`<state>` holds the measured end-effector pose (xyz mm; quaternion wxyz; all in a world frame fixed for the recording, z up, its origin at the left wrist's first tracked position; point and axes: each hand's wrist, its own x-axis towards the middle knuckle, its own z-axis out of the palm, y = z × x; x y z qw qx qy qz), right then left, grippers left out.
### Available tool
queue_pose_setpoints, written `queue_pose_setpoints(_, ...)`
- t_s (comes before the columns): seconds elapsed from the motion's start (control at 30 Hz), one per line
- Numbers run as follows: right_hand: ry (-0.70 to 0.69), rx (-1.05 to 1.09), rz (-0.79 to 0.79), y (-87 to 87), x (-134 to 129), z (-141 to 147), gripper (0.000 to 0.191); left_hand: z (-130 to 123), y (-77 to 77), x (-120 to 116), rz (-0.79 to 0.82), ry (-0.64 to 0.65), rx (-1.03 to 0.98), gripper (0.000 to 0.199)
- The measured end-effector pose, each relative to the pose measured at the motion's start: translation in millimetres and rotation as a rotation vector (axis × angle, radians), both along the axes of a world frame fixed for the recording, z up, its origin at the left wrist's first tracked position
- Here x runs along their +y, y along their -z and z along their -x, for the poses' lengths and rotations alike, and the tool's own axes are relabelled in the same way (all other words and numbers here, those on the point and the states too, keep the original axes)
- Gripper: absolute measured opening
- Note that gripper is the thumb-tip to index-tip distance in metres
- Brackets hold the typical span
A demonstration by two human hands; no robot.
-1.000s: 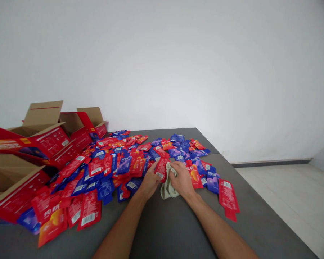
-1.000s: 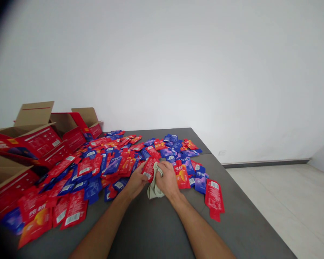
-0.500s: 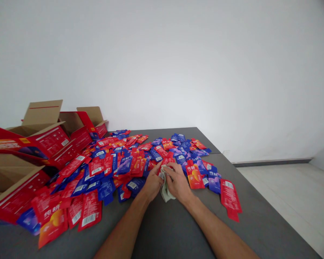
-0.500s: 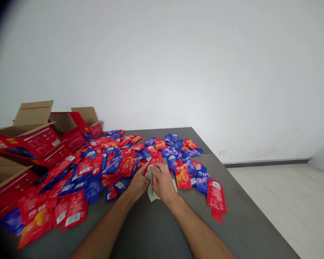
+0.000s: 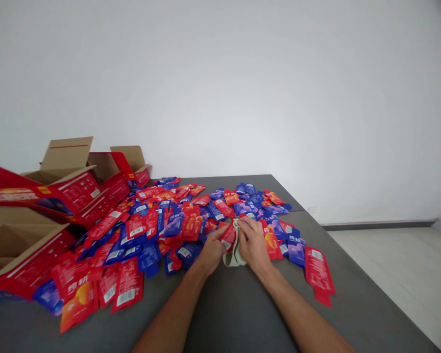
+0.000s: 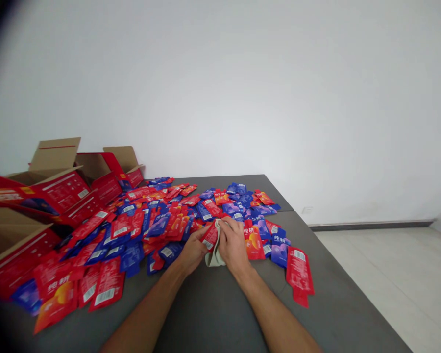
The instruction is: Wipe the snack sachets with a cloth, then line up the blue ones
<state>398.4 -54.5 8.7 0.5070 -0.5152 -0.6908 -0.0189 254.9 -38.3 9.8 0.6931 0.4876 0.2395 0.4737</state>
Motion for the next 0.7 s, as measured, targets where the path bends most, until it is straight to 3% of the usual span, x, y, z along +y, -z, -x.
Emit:
queue_pose_setpoints(0.2, 0.095, 0.024, -0.032, 5.0, 7.7, -9.4, 0.033, 0.4, 3.1, 2.4, -0.027, 0.008, 0.037, 0.048)
queue_pose_setpoints(0.47, 0.003, 0.001, 0.015, 3.1, 6.1, -9.5, 0.032, 0.5, 1.0, 0.7, -0.071, -0.019, 0.06, 0.045)
queue_pose_setpoints(0.57, -0.014, 0.024, 0.01, 1.3, 4.4, -7.7, 0.032, -0.7, 2.8, 1.0, -0.07, -0.038, 0.035, 0.05)
queue_pose_setpoints(0.7, -0.092, 0.045, -0.004, 1.5, -0.1, 1.7, 0.031, 0.5, 10.6, 5.1, 0.015, -0.073, -0.053, 0.071)
